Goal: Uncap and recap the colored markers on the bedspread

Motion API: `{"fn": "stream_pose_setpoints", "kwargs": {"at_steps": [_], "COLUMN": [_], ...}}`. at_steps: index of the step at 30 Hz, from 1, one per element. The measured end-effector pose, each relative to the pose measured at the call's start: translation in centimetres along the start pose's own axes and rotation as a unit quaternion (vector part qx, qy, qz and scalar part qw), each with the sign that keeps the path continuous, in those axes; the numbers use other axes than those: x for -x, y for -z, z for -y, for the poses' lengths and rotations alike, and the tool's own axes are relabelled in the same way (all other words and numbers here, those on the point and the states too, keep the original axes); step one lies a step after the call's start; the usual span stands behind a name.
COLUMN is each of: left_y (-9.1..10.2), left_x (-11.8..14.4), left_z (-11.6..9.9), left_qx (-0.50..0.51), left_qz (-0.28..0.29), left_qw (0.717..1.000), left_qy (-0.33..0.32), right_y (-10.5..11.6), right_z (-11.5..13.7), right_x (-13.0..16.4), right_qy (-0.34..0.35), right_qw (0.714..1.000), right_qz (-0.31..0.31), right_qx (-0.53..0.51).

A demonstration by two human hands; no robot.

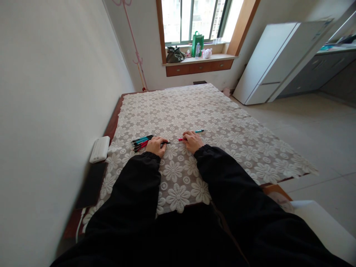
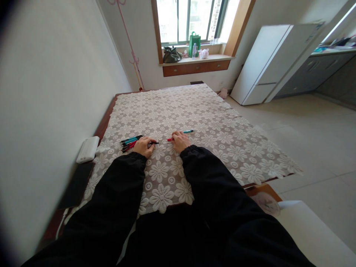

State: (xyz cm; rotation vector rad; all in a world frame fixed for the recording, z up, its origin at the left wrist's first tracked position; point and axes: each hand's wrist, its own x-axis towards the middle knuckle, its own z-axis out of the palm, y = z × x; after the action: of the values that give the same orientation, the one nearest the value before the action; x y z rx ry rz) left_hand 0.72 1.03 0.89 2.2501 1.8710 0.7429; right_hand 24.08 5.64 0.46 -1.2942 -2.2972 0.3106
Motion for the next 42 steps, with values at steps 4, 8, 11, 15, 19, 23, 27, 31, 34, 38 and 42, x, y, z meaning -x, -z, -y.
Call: {"fn": "stream_pose_setpoints", "kwargs": {"at_steps": [4, 8, 11, 15, 19, 23, 27, 31, 34, 38, 42], "left_y": [0.0, 0.0, 0.0, 0.0, 0.0, 0.0, 0.1, 0.1, 0.0, -0.1, 0.1], "left_x": [0.0, 0.0, -0.1, -0.1, -0.1, -0.1, -0.1, 0.0, 0.0, 0.1, 0.1], "left_z": [-0.1, -0.1, -0.1, -0.1, -0.2, -0.3, -0.3, -0.2, -0.2, -0.1, -0.2], "left_qx": [0.002, 0.006, 0.008, 0.011, 0.014, 0.012, 0.006, 0.000, -0.005, -0.013, -0.013], "left_qz": [-0.006, -0.009, -0.007, -0.005, 0.000, 0.007, 0.009, -0.003, -0.005, -0.004, -0.006], "left_qw": [1.000, 1.000, 1.000, 1.000, 0.999, 0.999, 0.999, 1.000, 1.000, 1.000, 1.000], "left_qy": [-0.010, -0.014, -0.019, -0.024, -0.032, -0.038, -0.031, -0.018, -0.014, -0.005, 0.005], "right_y": [-0.2, -0.3, -0.4, -0.5, -0.6, -0.6, -0.6, -0.4, -0.2, -0.1, 0.6], "right_z": [-0.2, -0.2, -0.2, -0.2, -0.3, -0.3, -0.3, -0.2, -0.1, -0.3, 0.0], "right_x": [0.0, 0.0, 0.0, 0.0, -0.1, -0.2, -0.1, -0.1, 0.0, 0.1, 0.1], "right_qy": [0.010, 0.013, 0.014, 0.025, 0.030, 0.041, 0.042, 0.047, 0.048, 0.048, 0.049], "right_qw": [1.000, 1.000, 1.000, 0.999, 0.999, 0.998, 0.998, 0.999, 0.999, 0.999, 0.997], "right_qz": [-0.005, -0.010, -0.010, -0.008, -0.005, -0.002, -0.006, -0.003, -0.006, -0.001, -0.045], "right_qx": [-0.006, -0.013, -0.021, -0.030, -0.036, -0.047, -0.040, -0.025, -0.014, -0.004, -0.030]}}
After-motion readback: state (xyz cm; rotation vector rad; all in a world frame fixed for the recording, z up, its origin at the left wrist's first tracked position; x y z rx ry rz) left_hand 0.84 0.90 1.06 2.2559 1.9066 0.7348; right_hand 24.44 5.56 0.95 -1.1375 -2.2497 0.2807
